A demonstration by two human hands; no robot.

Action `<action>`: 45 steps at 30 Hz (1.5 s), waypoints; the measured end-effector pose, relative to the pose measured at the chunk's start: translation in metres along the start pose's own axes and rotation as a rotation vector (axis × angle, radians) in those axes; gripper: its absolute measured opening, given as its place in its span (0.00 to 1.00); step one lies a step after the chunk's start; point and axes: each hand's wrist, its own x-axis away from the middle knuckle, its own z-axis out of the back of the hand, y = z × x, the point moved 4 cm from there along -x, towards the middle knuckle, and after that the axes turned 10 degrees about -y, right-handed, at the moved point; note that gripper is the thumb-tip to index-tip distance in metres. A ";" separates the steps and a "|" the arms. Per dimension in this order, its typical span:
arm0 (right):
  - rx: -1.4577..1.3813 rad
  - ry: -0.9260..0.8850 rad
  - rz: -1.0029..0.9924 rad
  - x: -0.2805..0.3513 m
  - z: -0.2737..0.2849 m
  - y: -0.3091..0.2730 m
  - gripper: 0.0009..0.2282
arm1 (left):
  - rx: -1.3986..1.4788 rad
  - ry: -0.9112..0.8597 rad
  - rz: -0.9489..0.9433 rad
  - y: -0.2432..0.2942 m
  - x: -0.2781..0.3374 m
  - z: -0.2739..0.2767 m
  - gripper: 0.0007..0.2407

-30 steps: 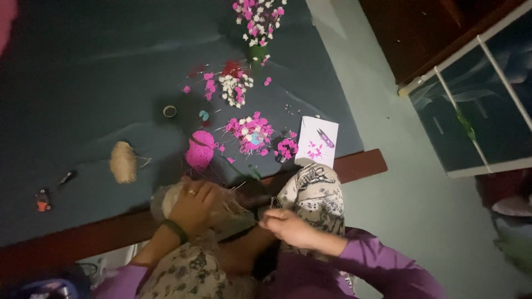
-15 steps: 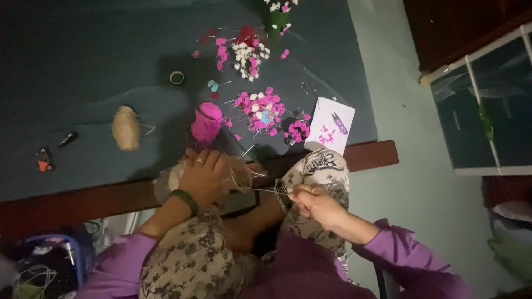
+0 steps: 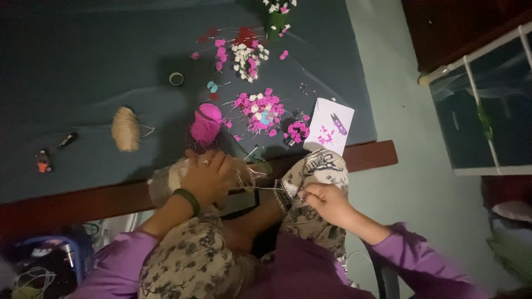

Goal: A person is creating a floral craft by tying artificial flowers onto a plastic bottle using yarn and a needle.

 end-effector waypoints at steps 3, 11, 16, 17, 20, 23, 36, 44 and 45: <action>0.203 0.132 0.329 -0.014 -0.007 -0.002 0.08 | 0.068 -0.166 0.041 -0.004 -0.005 -0.040 0.35; 0.246 0.475 0.798 -0.072 -0.059 -0.038 0.04 | 0.248 -0.135 0.171 -0.023 0.001 -0.035 0.53; 0.281 0.405 0.800 -0.085 -0.081 -0.045 0.08 | 0.543 -0.114 -0.065 -0.004 0.002 -0.021 0.28; 0.284 0.405 0.800 -0.085 -0.075 -0.048 0.08 | 0.545 -0.112 -0.065 -0.005 0.002 -0.033 0.28; 0.546 0.387 0.805 -0.086 -0.063 -0.048 0.05 | 0.725 0.008 -0.089 -0.001 0.001 -0.038 0.07; 0.734 0.382 0.816 -0.094 -0.053 -0.034 0.07 | 0.761 0.086 -0.003 0.002 -0.003 -0.032 0.16; 0.734 -0.095 0.858 -0.095 -0.037 -0.036 0.05 | 0.592 0.456 -0.343 0.008 0.002 -0.041 0.10; 0.512 -0.335 0.919 -0.077 -0.024 -0.042 0.05 | 0.601 0.422 -0.421 0.014 0.001 -0.025 0.13; 0.405 -0.374 0.870 -0.079 -0.022 -0.037 0.05 | 0.592 0.439 -0.438 0.014 0.000 -0.016 0.14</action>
